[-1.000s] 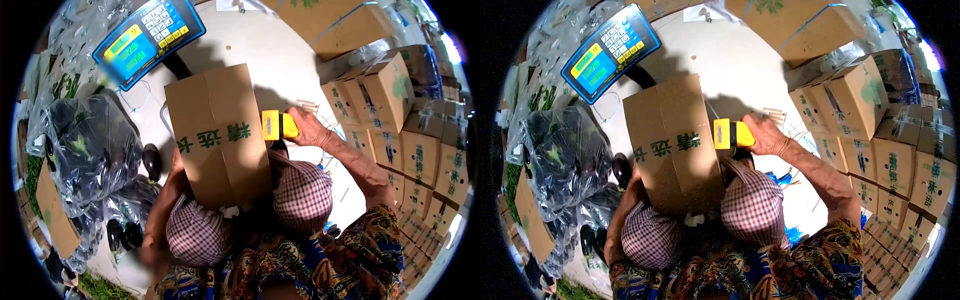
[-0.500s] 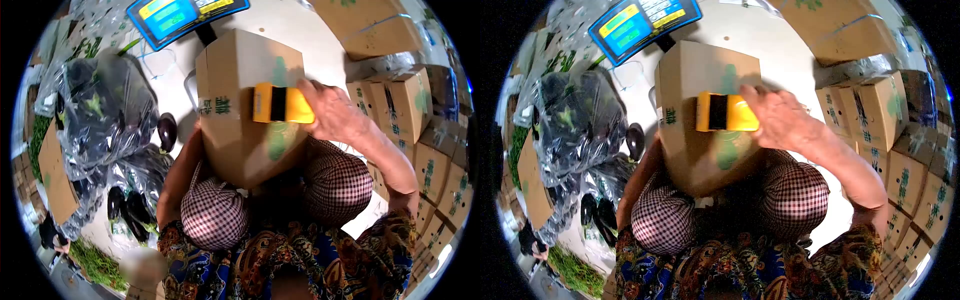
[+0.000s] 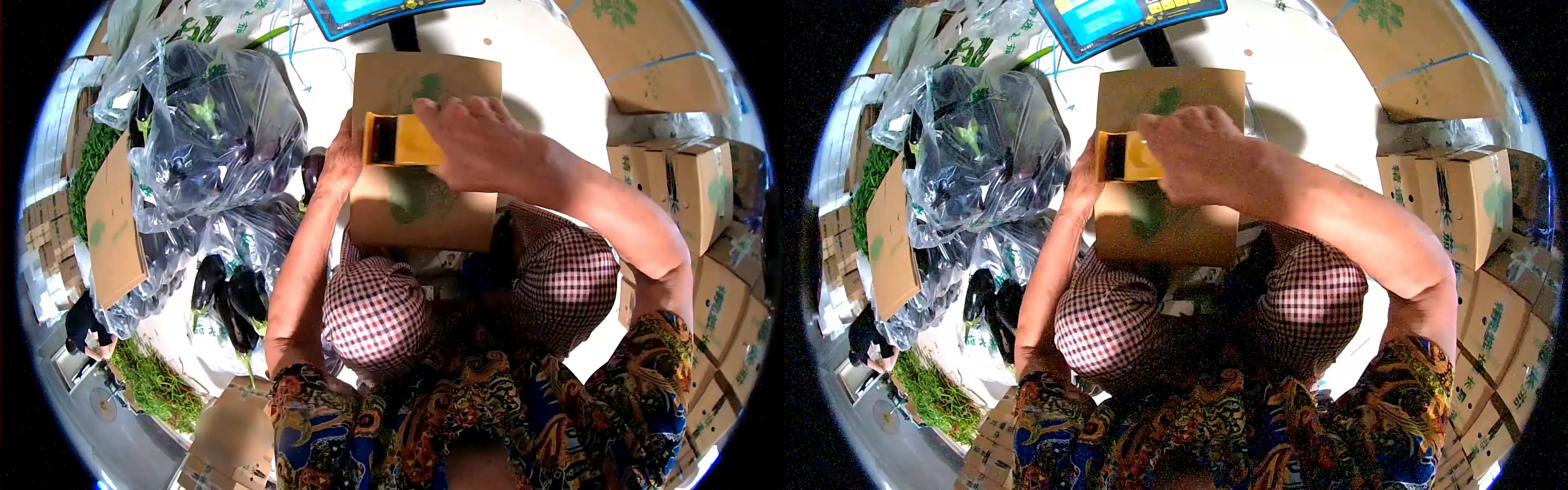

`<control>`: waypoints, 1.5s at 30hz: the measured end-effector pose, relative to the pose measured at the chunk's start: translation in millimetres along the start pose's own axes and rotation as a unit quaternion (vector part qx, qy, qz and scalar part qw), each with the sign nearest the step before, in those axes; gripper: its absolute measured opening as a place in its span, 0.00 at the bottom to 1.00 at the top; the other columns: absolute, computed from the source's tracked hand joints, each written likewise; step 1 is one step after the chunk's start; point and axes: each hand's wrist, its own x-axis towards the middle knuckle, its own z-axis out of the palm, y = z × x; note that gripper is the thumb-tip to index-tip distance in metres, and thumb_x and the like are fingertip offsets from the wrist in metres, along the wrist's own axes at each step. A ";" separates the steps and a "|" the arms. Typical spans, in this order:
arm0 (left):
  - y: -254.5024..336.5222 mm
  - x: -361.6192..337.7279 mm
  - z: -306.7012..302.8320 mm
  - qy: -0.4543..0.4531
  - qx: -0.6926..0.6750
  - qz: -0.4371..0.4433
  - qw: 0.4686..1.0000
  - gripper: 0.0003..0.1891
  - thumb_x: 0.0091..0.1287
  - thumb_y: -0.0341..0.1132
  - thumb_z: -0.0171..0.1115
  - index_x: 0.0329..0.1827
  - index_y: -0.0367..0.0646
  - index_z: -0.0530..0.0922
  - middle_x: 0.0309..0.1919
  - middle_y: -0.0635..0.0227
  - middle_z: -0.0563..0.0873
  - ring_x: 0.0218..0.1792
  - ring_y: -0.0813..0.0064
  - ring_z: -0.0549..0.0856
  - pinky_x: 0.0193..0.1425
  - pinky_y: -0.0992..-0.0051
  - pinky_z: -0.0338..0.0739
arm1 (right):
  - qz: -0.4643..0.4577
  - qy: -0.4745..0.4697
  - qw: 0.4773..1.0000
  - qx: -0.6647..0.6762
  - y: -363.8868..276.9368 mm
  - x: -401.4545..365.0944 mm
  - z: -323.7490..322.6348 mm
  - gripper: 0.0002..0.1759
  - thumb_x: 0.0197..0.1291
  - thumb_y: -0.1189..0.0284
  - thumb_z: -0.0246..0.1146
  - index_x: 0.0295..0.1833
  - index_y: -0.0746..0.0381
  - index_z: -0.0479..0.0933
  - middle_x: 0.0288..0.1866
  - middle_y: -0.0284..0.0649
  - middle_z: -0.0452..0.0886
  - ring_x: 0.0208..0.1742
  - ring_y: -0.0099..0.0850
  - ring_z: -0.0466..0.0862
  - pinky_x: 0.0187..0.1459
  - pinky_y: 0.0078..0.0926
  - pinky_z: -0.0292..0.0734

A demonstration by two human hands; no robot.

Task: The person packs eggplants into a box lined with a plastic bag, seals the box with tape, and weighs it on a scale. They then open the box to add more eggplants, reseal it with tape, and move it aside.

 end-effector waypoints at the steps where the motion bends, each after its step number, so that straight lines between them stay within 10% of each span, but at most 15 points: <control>1: 0.9 1.7 -0.1 0.001 -0.004 -0.021 1.000 0.35 0.72 0.57 0.51 0.74 0.42 0.60 0.60 0.60 0.78 0.57 0.73 0.78 0.62 0.73 0.70 | 0.005 0.024 1.000 0.006 3.9 -7.4 2.0 0.26 0.52 0.69 0.62 0.54 0.71 0.66 0.44 0.54 0.81 0.47 0.49 0.83 0.49 0.46 0.79; 7: 8.4 -0.5 2.5 0.028 0.025 -0.020 0.999 0.36 0.71 0.58 0.52 0.73 0.41 0.63 0.64 0.59 0.76 0.64 0.69 0.73 0.69 0.73 0.63 | 0.066 0.010 0.995 0.067 75.1 -86.2 20.9 0.27 0.51 0.67 0.66 0.54 0.67 0.65 0.36 0.59 0.80 0.27 0.50 0.84 0.35 0.46 0.83; 16: -17.0 4.3 -9.9 -0.028 -0.131 -0.173 0.976 0.43 0.65 0.63 0.56 0.72 0.34 0.64 0.69 0.53 0.70 0.69 0.66 0.68 0.73 0.69 0.58 | 0.063 0.070 0.987 0.130 151.3 -119.0 120.8 0.27 0.56 0.65 0.66 0.54 0.65 0.61 0.34 0.54 0.80 0.34 0.52 0.83 0.38 0.47 0.80; 21: 4.2 -4.4 -5.8 -0.050 -0.351 -0.250 0.901 0.35 0.65 0.55 0.62 0.65 0.34 0.70 0.58 0.56 0.80 0.56 0.65 0.81 0.59 0.67 0.78 | 0.092 0.131 0.972 0.173 172.8 -83.0 218.4 0.03 0.69 0.74 0.51 0.44 0.60 0.64 0.30 0.46 0.77 0.23 0.39 0.79 0.26 0.33 0.80; 32: -23.3 6.7 69.3 -0.071 -0.207 -0.153 0.964 0.32 0.72 0.57 0.48 0.65 0.38 0.70 0.54 0.63 0.80 0.50 0.70 0.78 0.56 0.72 0.73 | 0.158 0.111 0.961 0.197 125.0 -164.2 81.2 0.30 0.48 0.66 0.73 0.51 0.63 0.65 0.38 0.52 0.80 0.40 0.52 0.83 0.40 0.43 0.81; 35: -4.6 9.5 74.9 -0.119 -0.411 -0.294 0.855 0.36 0.73 0.60 0.43 0.71 0.37 0.65 0.60 0.60 0.77 0.57 0.66 0.76 0.63 0.69 0.69 | 0.132 0.060 0.981 0.127 104.3 -150.6 34.6 0.32 0.45 0.68 0.71 0.53 0.66 0.62 0.33 0.52 0.78 0.34 0.52 0.82 0.35 0.44 0.80; 41: -51.0 16.3 21.8 -0.110 -0.022 -0.081 0.990 0.38 0.76 0.60 0.32 0.75 0.36 0.58 0.68 0.54 0.71 0.66 0.65 0.72 0.72 0.71 0.60 | 0.043 0.080 0.995 0.040 40.0 -63.6 11.5 0.27 0.51 0.73 0.60 0.57 0.68 0.64 0.43 0.53 0.78 0.38 0.48 0.82 0.41 0.47 0.79; 43: 38.5 -13.7 21.2 -0.100 -0.375 -0.157 0.908 0.31 0.78 0.55 0.35 0.73 0.43 0.64 0.65 0.58 0.75 0.65 0.71 0.74 0.68 0.73 0.67 | 0.056 -0.025 0.994 0.093 10.6 -40.7 -23.3 0.21 0.52 0.72 0.58 0.51 0.71 0.68 0.42 0.53 0.78 0.43 0.46 0.81 0.49 0.50 0.76; 45: 55.8 -10.8 12.1 -0.089 -0.282 -0.127 0.947 0.28 0.78 0.51 0.37 0.72 0.43 0.64 0.64 0.61 0.75 0.62 0.72 0.76 0.67 0.73 0.69 | 0.046 -0.059 0.994 0.079 -0.4 -23.1 -31.9 0.20 0.52 0.71 0.58 0.49 0.72 0.69 0.42 0.54 0.79 0.47 0.46 0.80 0.53 0.51 0.74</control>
